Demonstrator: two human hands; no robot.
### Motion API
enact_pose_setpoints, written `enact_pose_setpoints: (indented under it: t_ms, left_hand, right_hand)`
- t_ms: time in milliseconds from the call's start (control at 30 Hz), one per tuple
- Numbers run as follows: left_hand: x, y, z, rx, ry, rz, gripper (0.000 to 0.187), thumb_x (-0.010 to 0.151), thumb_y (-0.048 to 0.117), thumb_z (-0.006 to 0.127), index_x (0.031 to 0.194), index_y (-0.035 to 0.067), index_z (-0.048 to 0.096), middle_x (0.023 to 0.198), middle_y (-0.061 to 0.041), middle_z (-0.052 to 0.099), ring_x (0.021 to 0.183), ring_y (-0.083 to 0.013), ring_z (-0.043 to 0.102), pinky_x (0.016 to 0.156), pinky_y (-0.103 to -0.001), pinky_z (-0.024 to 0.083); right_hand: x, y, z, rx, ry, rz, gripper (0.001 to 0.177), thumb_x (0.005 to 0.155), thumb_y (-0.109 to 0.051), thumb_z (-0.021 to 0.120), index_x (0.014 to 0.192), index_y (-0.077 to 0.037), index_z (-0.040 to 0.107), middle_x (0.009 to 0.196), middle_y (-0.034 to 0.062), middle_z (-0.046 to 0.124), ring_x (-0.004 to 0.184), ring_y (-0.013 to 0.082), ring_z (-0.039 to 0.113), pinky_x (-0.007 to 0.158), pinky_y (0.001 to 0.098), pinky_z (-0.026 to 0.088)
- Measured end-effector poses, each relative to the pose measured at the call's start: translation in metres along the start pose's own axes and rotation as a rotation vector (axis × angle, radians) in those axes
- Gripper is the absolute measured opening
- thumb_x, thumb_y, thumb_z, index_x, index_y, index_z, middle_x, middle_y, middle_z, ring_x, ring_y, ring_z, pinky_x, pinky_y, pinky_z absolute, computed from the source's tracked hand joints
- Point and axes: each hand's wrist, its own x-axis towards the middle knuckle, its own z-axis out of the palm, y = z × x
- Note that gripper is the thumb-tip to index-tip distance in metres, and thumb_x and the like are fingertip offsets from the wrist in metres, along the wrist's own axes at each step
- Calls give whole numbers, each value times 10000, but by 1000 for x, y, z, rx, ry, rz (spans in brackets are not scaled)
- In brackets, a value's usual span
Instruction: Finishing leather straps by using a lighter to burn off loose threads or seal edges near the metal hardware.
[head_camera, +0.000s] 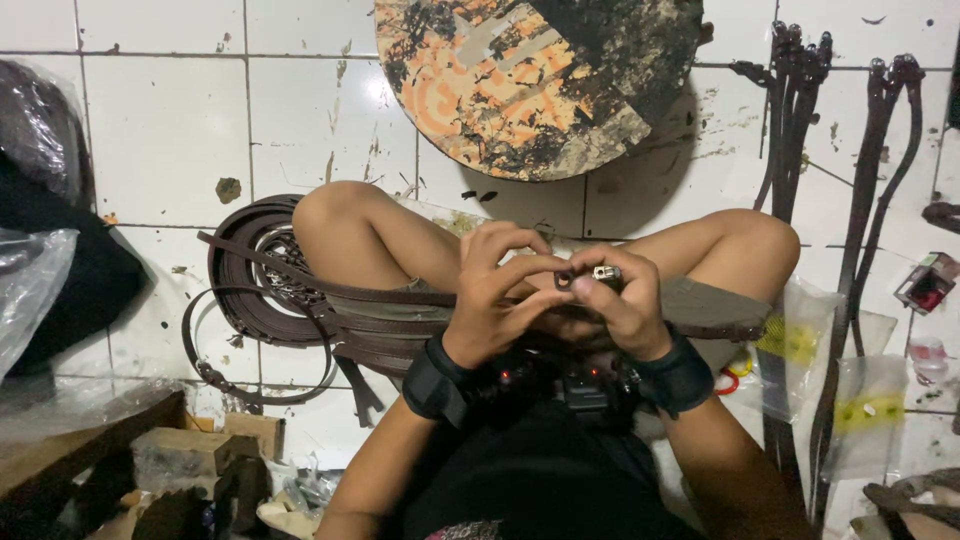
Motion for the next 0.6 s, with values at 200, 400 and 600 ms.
enact_pose_setpoints:
  t_ms: [200, 400, 600]
  left_hand:
    - [4, 2, -1, 35, -36, 35, 360, 845, 237, 835, 1161, 115, 713, 1146, -45, 643, 1134, -276, 586, 1031, -433, 390]
    - [6, 1, -16, -12, 14, -80, 220, 921, 126, 752, 1131, 74, 713, 1082, -78, 698, 1058, -269, 643, 977, -394, 442]
    - [1, -7, -52, 30, 120, -184, 92, 972, 54, 692, 1057, 46, 724, 1021, -95, 727, 988, -270, 679, 928, -372, 488]
  right_hand:
    - [3, 12, -1, 104, 51, 136, 244, 955, -193, 663, 1024, 37, 700, 853, 2, 664, 747, 56, 572, 660, 224, 467]
    - [43, 11, -6, -77, 215, 179, 266, 970, -240, 716, 1024, 19, 737, 757, -47, 617, 661, 31, 499, 582, 219, 398]
    - [109, -2, -3, -511, 247, 5, 247, 987, -242, 769, 1053, -4, 770, 874, 72, 738, 797, 114, 675, 714, 271, 520]
